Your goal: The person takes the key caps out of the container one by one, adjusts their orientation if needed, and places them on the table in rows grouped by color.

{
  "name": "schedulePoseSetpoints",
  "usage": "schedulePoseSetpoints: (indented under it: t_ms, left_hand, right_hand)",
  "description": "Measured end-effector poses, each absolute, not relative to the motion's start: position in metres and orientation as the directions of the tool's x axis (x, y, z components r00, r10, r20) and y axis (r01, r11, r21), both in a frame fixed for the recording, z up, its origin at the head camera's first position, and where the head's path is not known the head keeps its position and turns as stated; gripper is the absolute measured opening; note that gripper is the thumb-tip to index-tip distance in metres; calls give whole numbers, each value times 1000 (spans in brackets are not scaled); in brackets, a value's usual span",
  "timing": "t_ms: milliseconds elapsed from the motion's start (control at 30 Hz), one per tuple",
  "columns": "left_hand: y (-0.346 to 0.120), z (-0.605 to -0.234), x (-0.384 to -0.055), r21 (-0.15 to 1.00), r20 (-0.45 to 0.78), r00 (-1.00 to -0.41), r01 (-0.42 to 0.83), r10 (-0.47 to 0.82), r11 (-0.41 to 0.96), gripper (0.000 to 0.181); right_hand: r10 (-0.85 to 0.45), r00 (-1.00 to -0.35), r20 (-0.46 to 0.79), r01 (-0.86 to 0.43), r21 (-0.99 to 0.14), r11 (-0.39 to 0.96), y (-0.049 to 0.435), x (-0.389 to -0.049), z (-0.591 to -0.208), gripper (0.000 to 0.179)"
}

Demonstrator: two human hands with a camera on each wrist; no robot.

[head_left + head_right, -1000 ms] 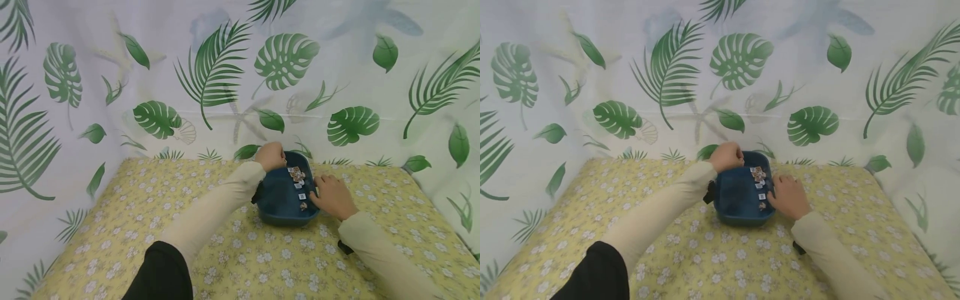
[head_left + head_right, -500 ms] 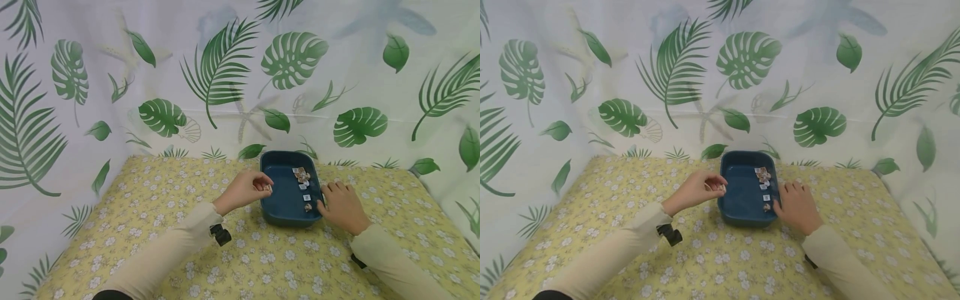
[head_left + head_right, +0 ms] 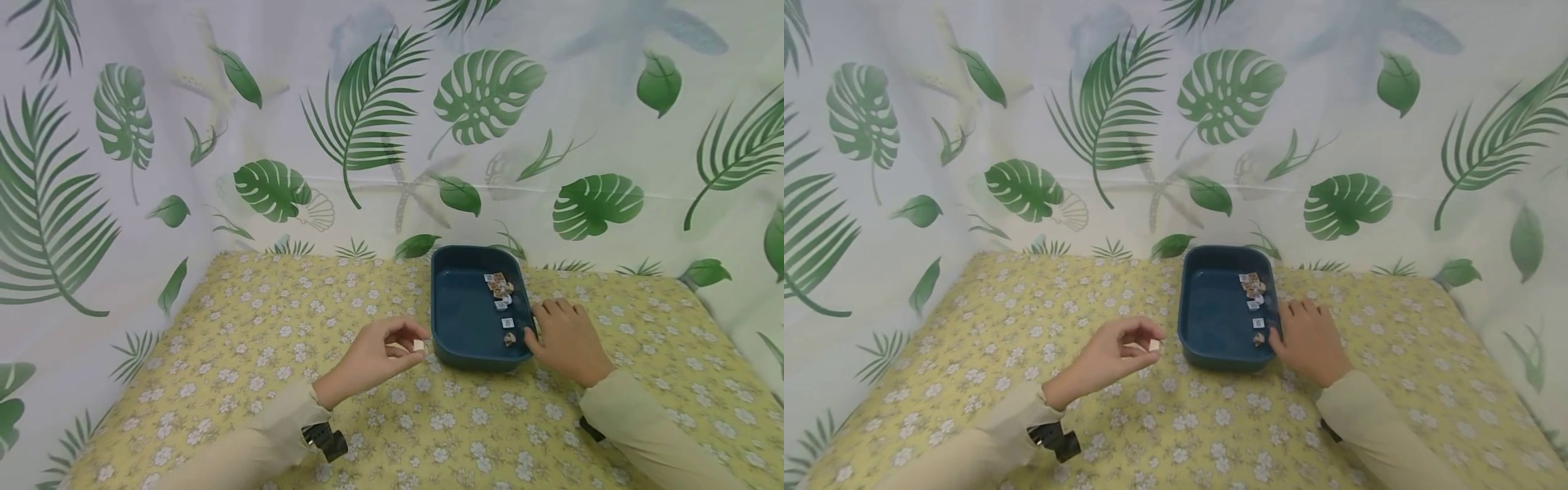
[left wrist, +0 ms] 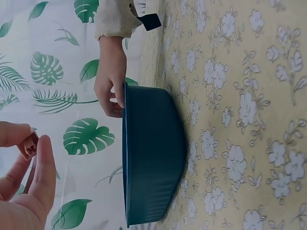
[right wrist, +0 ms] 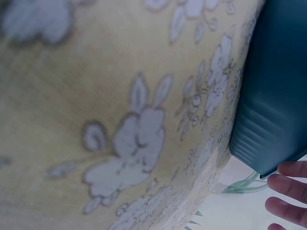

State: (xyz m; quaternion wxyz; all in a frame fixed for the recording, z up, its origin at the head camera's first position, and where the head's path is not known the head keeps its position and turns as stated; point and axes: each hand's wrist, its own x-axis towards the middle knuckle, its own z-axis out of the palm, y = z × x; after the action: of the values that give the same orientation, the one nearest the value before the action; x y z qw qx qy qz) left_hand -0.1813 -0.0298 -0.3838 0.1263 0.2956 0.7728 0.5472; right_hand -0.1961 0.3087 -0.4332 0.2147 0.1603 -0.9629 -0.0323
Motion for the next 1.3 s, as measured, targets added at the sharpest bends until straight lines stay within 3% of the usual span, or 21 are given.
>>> schedulePoseSetpoints:
  t_ms: [300, 467, 567, 800, 1033, 1300]
  left_hand:
    - [-42, -381, -169, 972, 139, -775, 226, 617, 65, 27]
    - [-47, -383, -170, 978, 129, -793, 201, 595, 55, 27]
    - [-50, -386, -172, 974, 131, -801, 214, 584, 76, 28]
    - [-60, -399, -184, 891, 187, -816, 375, 548, 255, 24]
    - [-68, -412, -195, 898, 109, -875, 291, 472, 331, 22]
    - [-76, -420, -202, 925, 56, -889, 218, 454, 312, 27]
  right_hand:
    - [-322, -860, 396, -295, 128, 947, 312, -197, -435, 37]
    - [-317, -860, 400, -297, 113, 948, 311, -196, -434, 37]
    - [-316, -858, 404, -299, 108, 948, 311, -196, -433, 38]
    - [-316, -860, 401, -305, 95, 948, 309, -196, -432, 38]
    - [-318, -856, 408, -306, 96, 947, 308, -197, -433, 37]
    - [-309, -870, 384, -295, 97, 951, 307, -197, -432, 37]
